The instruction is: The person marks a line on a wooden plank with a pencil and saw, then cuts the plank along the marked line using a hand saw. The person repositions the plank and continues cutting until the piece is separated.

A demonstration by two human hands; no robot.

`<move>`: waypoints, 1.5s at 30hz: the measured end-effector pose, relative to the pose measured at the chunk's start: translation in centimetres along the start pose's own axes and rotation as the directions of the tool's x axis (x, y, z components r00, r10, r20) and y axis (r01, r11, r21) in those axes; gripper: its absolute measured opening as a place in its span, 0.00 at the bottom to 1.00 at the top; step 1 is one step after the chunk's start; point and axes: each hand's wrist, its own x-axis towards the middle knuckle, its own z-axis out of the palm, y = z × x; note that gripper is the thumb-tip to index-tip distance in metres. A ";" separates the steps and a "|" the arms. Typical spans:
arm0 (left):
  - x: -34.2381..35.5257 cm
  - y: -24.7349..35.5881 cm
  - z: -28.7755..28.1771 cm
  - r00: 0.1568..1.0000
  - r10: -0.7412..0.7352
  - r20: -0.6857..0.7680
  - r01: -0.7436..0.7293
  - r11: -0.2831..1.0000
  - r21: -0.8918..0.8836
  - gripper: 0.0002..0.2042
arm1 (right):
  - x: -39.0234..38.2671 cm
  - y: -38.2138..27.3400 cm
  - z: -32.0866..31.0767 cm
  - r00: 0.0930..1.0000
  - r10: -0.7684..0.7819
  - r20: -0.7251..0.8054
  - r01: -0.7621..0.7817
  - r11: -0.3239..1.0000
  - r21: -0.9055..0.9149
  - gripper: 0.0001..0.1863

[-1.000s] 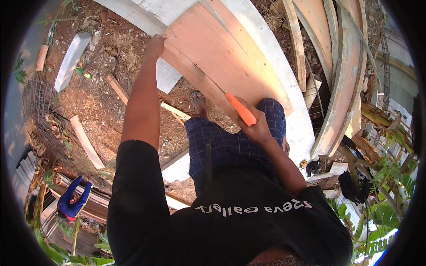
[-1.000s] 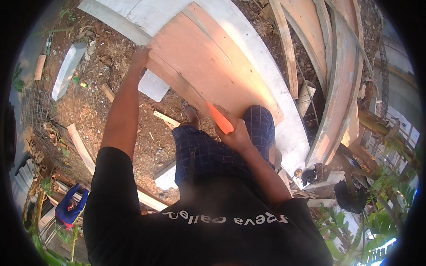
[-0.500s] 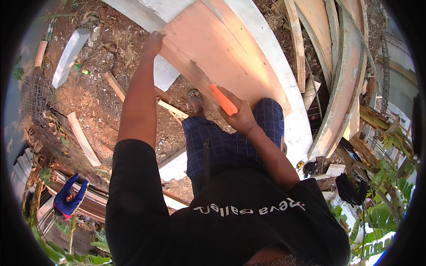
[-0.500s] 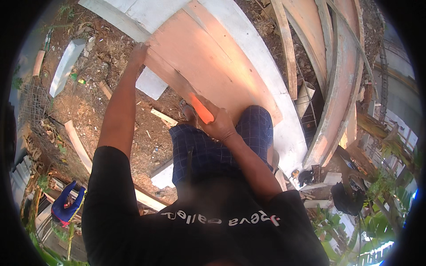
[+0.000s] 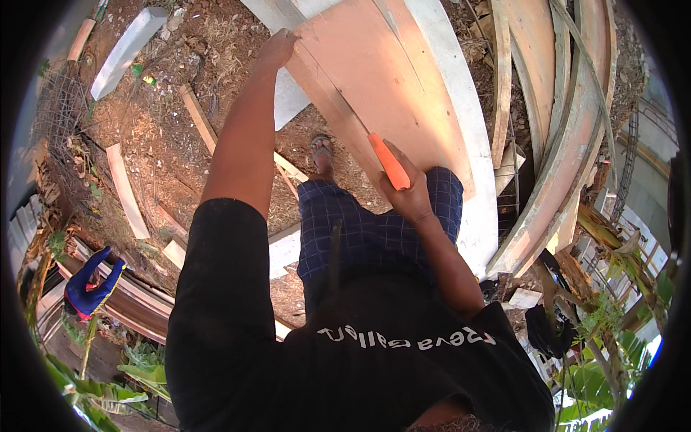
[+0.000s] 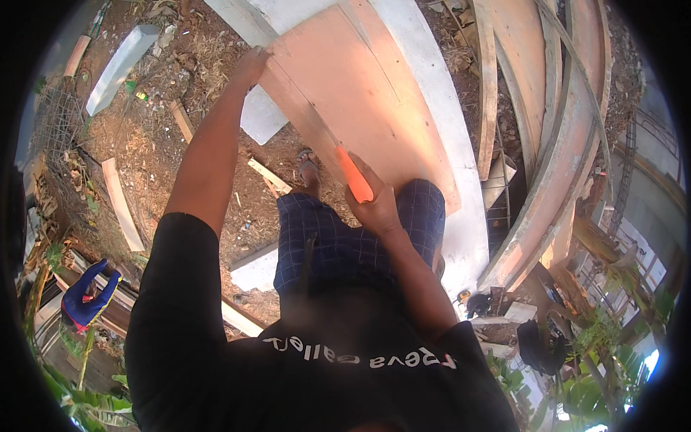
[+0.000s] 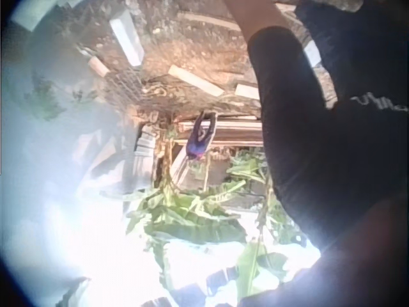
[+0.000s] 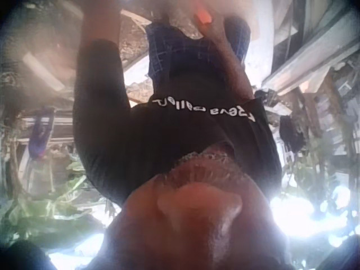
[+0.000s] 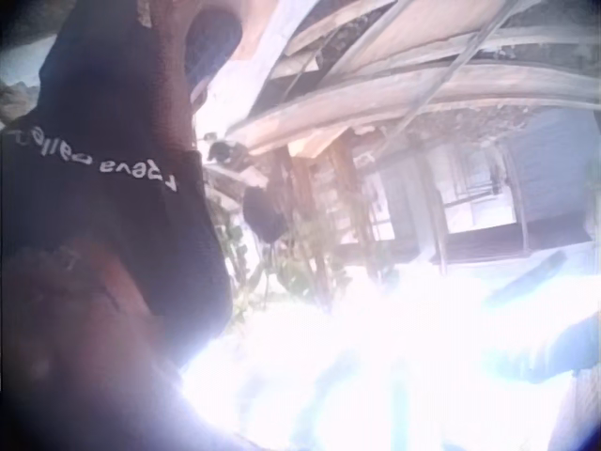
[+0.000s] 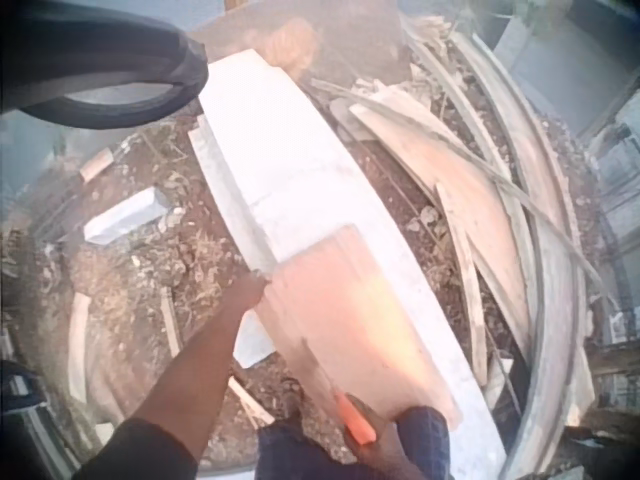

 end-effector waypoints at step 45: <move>4.3 -5.6 3.1 0.975 0.190 -0.111 -0.169 0.970 0.175 0.27 | 0.1 0.2 1.1 0.992 0.110 0.064 -0.112 0.993 0.026 0.32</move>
